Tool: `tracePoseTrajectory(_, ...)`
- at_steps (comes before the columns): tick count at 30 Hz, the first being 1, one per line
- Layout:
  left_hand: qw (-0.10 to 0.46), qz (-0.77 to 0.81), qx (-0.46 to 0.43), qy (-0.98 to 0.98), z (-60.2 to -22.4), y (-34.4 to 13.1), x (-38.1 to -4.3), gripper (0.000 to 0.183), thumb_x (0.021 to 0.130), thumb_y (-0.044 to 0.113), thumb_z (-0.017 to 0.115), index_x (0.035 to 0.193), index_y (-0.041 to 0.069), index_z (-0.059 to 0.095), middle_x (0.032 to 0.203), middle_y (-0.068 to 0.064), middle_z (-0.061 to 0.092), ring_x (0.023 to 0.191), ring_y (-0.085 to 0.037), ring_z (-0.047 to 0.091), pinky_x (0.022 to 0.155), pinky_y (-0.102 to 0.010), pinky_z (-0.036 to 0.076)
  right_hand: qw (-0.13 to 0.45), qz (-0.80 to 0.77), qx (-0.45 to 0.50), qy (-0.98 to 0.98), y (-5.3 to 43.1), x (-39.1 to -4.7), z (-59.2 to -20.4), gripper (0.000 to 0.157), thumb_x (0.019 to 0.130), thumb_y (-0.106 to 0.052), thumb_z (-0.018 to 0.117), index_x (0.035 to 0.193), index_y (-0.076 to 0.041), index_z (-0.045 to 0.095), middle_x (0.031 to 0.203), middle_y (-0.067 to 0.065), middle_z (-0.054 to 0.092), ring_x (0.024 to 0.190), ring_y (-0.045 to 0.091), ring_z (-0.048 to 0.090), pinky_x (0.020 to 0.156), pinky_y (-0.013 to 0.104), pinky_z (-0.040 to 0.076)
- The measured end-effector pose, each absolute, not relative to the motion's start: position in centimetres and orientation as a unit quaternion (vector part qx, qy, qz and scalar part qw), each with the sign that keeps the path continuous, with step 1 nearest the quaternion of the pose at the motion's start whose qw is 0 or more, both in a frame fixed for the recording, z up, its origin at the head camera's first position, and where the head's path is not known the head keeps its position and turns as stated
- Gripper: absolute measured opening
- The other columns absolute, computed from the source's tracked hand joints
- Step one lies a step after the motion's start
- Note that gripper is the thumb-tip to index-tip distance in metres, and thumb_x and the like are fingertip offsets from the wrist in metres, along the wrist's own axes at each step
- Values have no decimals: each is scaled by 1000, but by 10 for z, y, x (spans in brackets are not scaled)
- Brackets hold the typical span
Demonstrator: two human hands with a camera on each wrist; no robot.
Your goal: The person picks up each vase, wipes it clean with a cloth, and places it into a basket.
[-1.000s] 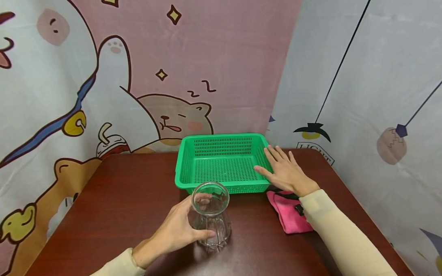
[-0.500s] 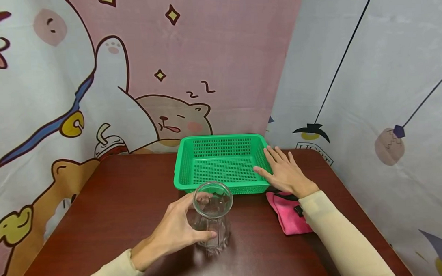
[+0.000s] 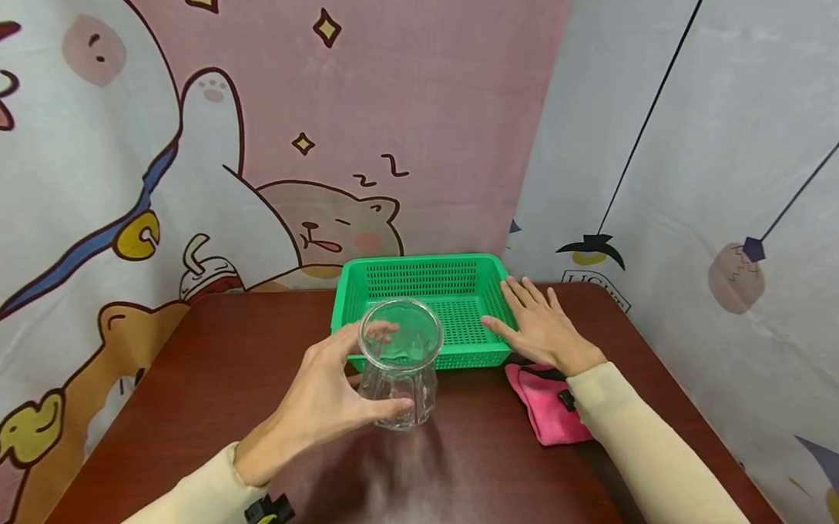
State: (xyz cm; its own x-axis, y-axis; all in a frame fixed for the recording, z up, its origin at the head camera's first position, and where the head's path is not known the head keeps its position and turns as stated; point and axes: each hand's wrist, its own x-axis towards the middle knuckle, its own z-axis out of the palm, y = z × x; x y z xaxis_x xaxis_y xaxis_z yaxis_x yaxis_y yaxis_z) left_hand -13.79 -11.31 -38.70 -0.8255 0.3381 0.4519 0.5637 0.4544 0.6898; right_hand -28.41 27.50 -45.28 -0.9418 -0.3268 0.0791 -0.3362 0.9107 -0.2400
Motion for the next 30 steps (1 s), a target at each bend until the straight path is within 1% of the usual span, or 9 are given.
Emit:
tracePoseTrajectory(3,150,-436,-268,-846,-379,-113,-145,87,73,34,115,149,25,72,143,4,80,126,-23,79,89,-36,72,19,127,170,-977,275,-284,-455,105,115,-81,42,186,-6,20,196,19,19,184,48,7,143,80,0)
tracePoseTrajectory(5,164,-426,-268,-848,-375,-112,-150,86,73,34,115,148,23,73,143,4,80,124,-21,80,94,-42,73,19,127,171,-977,275,-284,-456,106,115,-81,42,186,-6,20,196,19,19,184,48,8,143,81,0)
tracePoseTrajectory(7,175,-416,-269,-851,-372,-111,-156,85,73,35,114,147,22,74,144,4,80,120,-20,81,97,-44,72,19,127,172,-977,275,-284,-457,106,115,-81,42,186,-7,20,196,18,19,184,48,8,143,81,0)
tracePoseTrajectory(12,194,-391,-274,-857,-364,-106,-172,85,73,41,113,146,20,74,141,2,81,112,-21,83,94,-46,72,20,125,172,-977,275,-284,-457,106,115,-82,41,187,-7,20,196,18,19,184,48,8,143,80,0)
tracePoseTrajectory(16,206,-373,-274,-862,-356,-101,-184,86,73,45,112,147,21,74,139,-1,82,107,-25,86,91,-53,71,21,127,171,-977,275,-283,-455,106,115,-82,41,186,-6,20,196,19,19,184,48,8,143,80,0)
tracePoseTrajectory(19,208,-354,-263,-873,-351,-98,-193,86,73,48,111,147,23,75,138,-1,81,108,-26,86,90,-56,69,21,127,170,-977,275,-282,-454,106,115,-81,41,186,-6,20,196,19,19,184,48,8,143,80,0)
tracePoseTrajectory(21,209,-336,-253,-883,-348,-96,-199,86,72,50,110,146,23,75,136,-2,80,110,-25,85,89,-55,69,22,128,170,-977,275,-282,-454,106,115,-81,41,186,-6,20,196,19,19,184,48,8,143,80,1)
tracePoseTrajectory(27,204,-285,-228,-909,-341,-91,-216,92,74,53,108,151,17,72,135,-8,77,114,-28,83,85,-54,69,22,132,171,-976,274,-281,-456,106,115,-81,41,187,-6,19,196,19,18,184,48,7,143,80,0)
tracePoseTrajectory(30,197,-266,-215,-919,-337,-88,-227,94,75,53,108,155,20,70,135,-7,76,113,-28,80,81,-50,68,23,133,171,-976,274,-281,-455,105,116,-80,41,186,-6,20,196,19,19,184,48,7,143,80,0)
